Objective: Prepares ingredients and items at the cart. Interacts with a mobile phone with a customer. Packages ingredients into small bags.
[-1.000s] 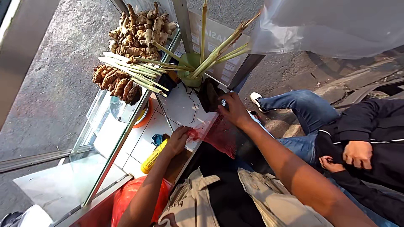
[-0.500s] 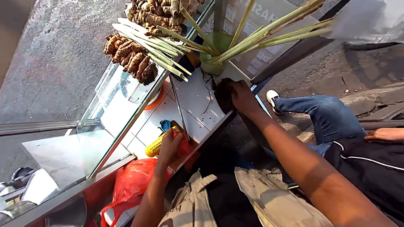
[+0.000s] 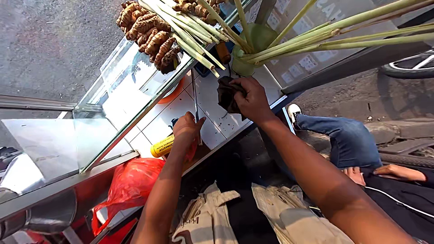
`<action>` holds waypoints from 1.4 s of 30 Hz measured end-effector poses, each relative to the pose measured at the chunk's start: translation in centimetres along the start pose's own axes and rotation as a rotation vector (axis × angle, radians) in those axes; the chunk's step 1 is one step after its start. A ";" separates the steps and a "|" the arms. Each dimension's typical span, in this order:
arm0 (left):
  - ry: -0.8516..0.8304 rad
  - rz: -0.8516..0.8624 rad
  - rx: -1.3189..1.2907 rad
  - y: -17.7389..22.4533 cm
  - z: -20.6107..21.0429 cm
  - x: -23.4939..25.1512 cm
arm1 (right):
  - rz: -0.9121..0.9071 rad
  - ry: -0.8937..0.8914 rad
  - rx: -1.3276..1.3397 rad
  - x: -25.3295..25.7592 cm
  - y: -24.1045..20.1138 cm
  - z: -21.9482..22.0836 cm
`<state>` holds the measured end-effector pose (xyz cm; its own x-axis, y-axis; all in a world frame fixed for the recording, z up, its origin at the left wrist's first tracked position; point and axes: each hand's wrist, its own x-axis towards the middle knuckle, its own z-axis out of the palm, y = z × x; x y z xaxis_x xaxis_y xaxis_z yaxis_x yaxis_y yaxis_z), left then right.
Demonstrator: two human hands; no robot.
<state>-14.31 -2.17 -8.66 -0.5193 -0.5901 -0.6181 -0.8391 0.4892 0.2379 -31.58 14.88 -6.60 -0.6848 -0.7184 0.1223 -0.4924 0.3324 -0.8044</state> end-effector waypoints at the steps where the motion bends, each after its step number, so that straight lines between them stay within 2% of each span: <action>1: -0.015 -0.029 0.050 0.4 0.1 0.5 | -0.015 0.002 -0.055 0.9 -0.1 1.0; 4: -0.039 -0.044 0.114 0.9 0.7 1.5 | -0.028 -0.081 -0.251 2.9 0.4 4.3; 8: -0.031 -0.044 0.118 1.2 0.1 0.9 | -0.009 -0.267 -0.440 3.0 3.4 8.7; 12: 0.097 0.073 -0.009 0.1 -0.8 -1.8 | -0.069 -0.165 -0.344 3.4 4.6 10.4; 16: 0.103 0.066 -0.036 0.1 -2.4 -1.8 | -0.172 -0.149 -0.232 5.0 3.9 12.6; 21: 0.165 0.095 -0.041 -0.4 -3.0 -1.8 | -0.306 -0.288 -0.400 6.7 2.4 16.2; 24: 0.160 0.097 -0.045 -0.6 -3.0 -1.7 | -0.344 -0.221 -0.472 6.8 3.0 17.4; 27: 0.163 0.108 -0.065 -0.8 -3.0 -1.7 | -0.376 -0.269 -0.465 7.6 3.9 17.5; 30: 0.160 0.117 -0.087 -0.8 -3.1 -1.7 | -0.460 -0.467 -0.384 8.3 3.8 15.4; 32: 0.161 0.129 -0.095 -0.8 -3.1 -1.7 | -0.585 -0.601 -0.378 6.7 3.9 13.7; 34: 0.164 0.141 -0.103 -0.8 -3.2 -1.5 | -0.696 -0.705 -0.349 2.5 4.6 11.4; 36: 0.156 0.151 -0.124 -0.9 -3.2 -1.5 | -0.724 -0.897 -0.272 -4.1 5.0 7.7; 38: 0.138 0.150 -0.129 -1.0 -3.3 -1.4 | -0.578 -1.305 -0.214 -9.8 4.2 3.8; 39: 0.133 0.154 -0.131 -1.1 -3.3 -1.3 | -0.429 -1.523 -0.156 -11.4 3.5 2.5; 40: 0.126 0.162 -0.132 -1.1 -3.2 -1.2 | -0.301 -1.657 -0.110 -11.9 2.7 1.5; 41: 0.123 0.172 -0.132 -0.9 -3.1 -1.0 | -0.213 -1.697 -0.078 -11.3 1.8 0.8; 42: 0.122 0.181 -0.131 -0.8 -3.1 -0.9 | -0.169 -1.648 -0.053 -9.9 0.9 0.3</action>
<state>-13.65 -4.00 -5.97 -0.6718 -0.5775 -0.4638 -0.7405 0.5109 0.4366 -25.15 22.11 -8.72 0.6257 -0.5683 -0.5343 -0.5374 0.1823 -0.8234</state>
